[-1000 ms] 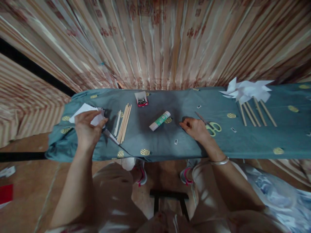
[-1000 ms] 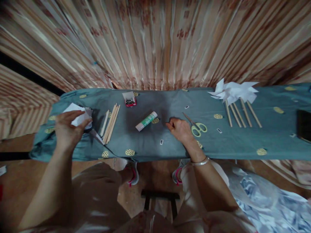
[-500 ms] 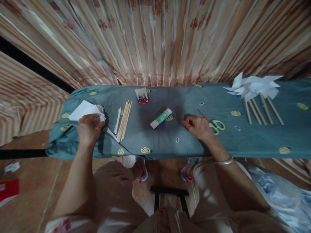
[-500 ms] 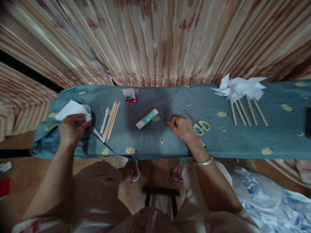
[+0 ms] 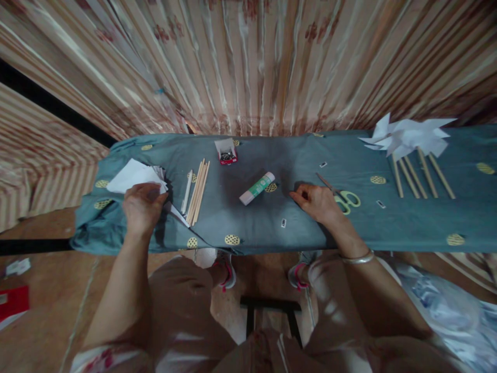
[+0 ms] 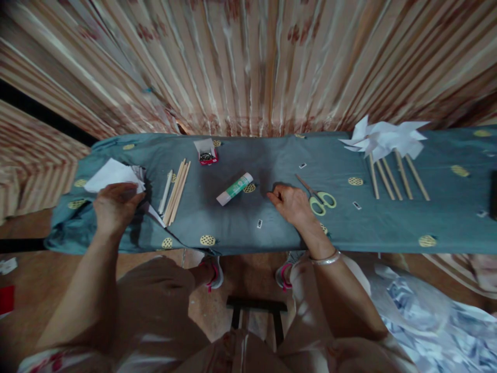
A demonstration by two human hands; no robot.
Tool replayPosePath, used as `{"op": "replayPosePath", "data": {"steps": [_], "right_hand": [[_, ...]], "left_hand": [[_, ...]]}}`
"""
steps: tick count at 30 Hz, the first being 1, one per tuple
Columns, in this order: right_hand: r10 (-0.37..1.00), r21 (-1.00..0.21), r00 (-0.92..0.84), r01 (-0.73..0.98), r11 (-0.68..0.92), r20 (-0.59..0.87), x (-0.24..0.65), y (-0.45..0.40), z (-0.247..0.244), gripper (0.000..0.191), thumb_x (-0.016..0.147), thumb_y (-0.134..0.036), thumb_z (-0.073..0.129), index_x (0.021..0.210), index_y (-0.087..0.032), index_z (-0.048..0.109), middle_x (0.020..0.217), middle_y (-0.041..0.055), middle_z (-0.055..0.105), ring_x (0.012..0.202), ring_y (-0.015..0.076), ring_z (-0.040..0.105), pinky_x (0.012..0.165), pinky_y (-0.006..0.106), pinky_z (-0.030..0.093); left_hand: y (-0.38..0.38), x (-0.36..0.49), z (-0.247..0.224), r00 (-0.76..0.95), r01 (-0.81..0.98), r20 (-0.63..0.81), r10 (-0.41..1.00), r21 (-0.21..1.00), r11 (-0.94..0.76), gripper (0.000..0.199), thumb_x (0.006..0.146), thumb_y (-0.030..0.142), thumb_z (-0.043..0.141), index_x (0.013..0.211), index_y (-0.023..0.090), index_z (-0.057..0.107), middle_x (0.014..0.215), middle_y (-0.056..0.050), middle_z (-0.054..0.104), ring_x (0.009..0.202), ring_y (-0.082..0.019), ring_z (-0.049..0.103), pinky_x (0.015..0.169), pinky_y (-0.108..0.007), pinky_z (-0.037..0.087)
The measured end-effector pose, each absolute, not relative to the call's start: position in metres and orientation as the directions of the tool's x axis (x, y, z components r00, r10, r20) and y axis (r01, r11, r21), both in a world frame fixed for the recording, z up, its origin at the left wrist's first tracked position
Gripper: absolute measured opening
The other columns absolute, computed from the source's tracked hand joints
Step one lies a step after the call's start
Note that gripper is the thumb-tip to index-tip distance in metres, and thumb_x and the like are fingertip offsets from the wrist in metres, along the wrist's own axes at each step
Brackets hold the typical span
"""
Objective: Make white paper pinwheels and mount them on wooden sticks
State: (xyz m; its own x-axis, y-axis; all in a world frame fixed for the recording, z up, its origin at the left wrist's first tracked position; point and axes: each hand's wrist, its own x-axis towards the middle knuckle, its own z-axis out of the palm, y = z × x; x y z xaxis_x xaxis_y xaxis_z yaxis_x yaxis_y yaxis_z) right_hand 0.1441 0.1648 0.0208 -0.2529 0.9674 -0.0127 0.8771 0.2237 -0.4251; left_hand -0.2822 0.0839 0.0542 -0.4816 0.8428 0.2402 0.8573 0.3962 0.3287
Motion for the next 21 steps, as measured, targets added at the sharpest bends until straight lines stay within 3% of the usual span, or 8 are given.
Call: {"op": "replayPosePath", "data": {"steps": [6, 15, 21], "right_hand": [[0.970, -0.425, -0.244, 0.880, 0.213, -0.019, 0.143, 0.164, 0.023, 0.028, 0.088, -0.042, 0.057, 0.068, -0.023, 0.060, 0.064, 0.0017, 0.065, 0.060, 0.0183, 0.058, 0.063, 0.030, 0.034], [0.966, -0.427, -0.254, 0.879, 0.211, -0.045, 0.143, 0.165, 0.025, 0.028, 0.088, -0.041, 0.056, 0.067, -0.023, 0.060, 0.063, 0.0014, 0.063, 0.060, 0.0186, 0.058, 0.063, 0.030, 0.034], [0.968, -0.415, -0.246, 0.886, 0.205, -0.046, 0.142, 0.165, 0.027, 0.028, 0.088, -0.041, 0.056, 0.068, -0.023, 0.061, 0.065, 0.0019, 0.064, 0.061, 0.0186, 0.058, 0.064, 0.031, 0.034]], "left_hand": [[0.077, -0.291, 0.049, -0.552, 0.790, 0.214, 0.806, 0.443, 0.424, 0.035, 0.081, 0.033, 0.063, 0.106, 0.011, 0.075, 0.111, -0.013, 0.077, 0.097, -0.024, 0.071, 0.091, -0.031, 0.052], [0.077, -0.281, 0.070, -0.614, 0.787, 0.208, 0.761, 0.234, 0.571, 0.039, 0.084, 0.029, 0.054, 0.106, 0.006, 0.076, 0.108, -0.019, 0.077, 0.105, -0.034, 0.071, 0.087, -0.036, 0.050], [0.082, -0.285, 0.069, -0.695, 0.706, 0.206, 0.689, 0.379, 0.598, 0.034, 0.079, 0.028, 0.061, 0.099, 0.004, 0.076, 0.104, -0.019, 0.077, 0.097, -0.030, 0.072, 0.087, -0.033, 0.050]]}}
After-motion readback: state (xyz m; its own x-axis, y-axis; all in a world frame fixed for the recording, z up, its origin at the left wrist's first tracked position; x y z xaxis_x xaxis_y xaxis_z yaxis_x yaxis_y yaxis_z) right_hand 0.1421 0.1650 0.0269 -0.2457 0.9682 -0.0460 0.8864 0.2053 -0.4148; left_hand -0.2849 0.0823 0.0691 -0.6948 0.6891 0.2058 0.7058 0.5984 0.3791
